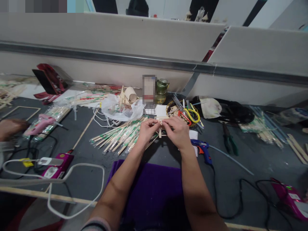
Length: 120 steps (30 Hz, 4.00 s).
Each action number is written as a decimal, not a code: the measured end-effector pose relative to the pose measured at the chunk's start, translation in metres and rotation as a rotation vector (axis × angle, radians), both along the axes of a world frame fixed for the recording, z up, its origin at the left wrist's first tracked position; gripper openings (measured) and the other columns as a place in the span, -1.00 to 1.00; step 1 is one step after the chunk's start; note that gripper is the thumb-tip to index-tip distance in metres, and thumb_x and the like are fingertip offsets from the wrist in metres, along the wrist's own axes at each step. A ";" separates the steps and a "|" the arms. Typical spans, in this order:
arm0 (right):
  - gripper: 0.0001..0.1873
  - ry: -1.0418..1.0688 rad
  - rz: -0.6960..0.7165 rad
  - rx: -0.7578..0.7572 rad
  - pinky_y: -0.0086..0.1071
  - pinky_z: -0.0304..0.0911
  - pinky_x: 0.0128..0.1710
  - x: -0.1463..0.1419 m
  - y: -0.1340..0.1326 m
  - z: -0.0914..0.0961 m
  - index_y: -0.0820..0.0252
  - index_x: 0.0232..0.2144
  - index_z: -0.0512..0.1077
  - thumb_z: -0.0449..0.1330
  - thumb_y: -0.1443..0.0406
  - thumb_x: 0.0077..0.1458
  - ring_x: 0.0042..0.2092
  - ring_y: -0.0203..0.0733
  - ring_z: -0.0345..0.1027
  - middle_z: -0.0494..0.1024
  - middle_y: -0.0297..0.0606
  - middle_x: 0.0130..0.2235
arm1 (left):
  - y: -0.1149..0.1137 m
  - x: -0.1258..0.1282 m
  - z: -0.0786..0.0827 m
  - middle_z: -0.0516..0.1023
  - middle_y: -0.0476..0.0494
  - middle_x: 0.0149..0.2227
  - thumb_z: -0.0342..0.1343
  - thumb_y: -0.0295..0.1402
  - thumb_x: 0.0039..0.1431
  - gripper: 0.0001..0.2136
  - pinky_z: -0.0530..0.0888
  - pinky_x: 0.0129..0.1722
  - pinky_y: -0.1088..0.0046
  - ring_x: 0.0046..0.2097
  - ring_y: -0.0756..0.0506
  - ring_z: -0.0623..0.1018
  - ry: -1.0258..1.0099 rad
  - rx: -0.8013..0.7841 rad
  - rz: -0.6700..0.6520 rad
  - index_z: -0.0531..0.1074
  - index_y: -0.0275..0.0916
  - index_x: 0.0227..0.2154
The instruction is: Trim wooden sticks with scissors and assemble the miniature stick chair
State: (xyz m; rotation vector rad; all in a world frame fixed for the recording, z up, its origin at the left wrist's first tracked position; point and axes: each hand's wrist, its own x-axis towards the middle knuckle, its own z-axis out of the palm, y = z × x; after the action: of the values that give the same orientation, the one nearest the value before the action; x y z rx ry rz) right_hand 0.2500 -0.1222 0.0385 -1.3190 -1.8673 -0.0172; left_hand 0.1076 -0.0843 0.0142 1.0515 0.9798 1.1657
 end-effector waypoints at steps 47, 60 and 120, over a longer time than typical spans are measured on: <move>-0.77 -0.217 -0.078 0.075 -0.24 0.20 -0.22 0.003 -0.002 0.002 0.13 -0.28 0.53 0.07 0.26 0.32 -0.20 -0.07 0.31 0.55 -0.17 -0.31 | -0.001 0.002 -0.004 0.50 -0.02 -0.49 0.42 -0.09 -0.26 -0.66 0.41 -0.46 0.51 -0.49 0.04 0.44 0.043 0.060 0.014 0.57 -0.27 -0.54; -0.82 -0.249 -0.038 0.072 -0.15 0.19 -0.10 0.008 0.004 0.004 0.14 -0.27 0.53 0.12 0.29 0.27 -0.11 -0.01 0.37 0.63 -0.14 -0.10 | -0.003 0.003 -0.002 0.48 -0.01 -0.50 0.40 -0.11 -0.23 -0.69 0.41 -0.46 0.49 -0.49 0.04 0.43 0.035 0.050 0.001 0.56 -0.26 -0.55; -0.53 0.054 0.690 -1.000 -0.41 0.08 -0.40 0.040 0.095 0.051 0.24 -0.13 0.50 0.40 0.15 -0.11 -0.44 -0.34 0.25 0.48 -0.41 -0.49 | -0.004 0.003 -0.003 0.39 0.00 -0.55 0.31 -0.17 -0.02 -0.75 0.30 -0.38 0.45 -0.45 0.01 0.37 0.167 0.178 0.011 0.53 -0.23 -0.62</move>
State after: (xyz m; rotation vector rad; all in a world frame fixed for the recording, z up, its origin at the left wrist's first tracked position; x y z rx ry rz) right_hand 0.2901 -0.0273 0.0892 -1.1283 -2.2650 1.4398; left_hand 0.1110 -0.0884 0.0114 1.3032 1.0262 1.2055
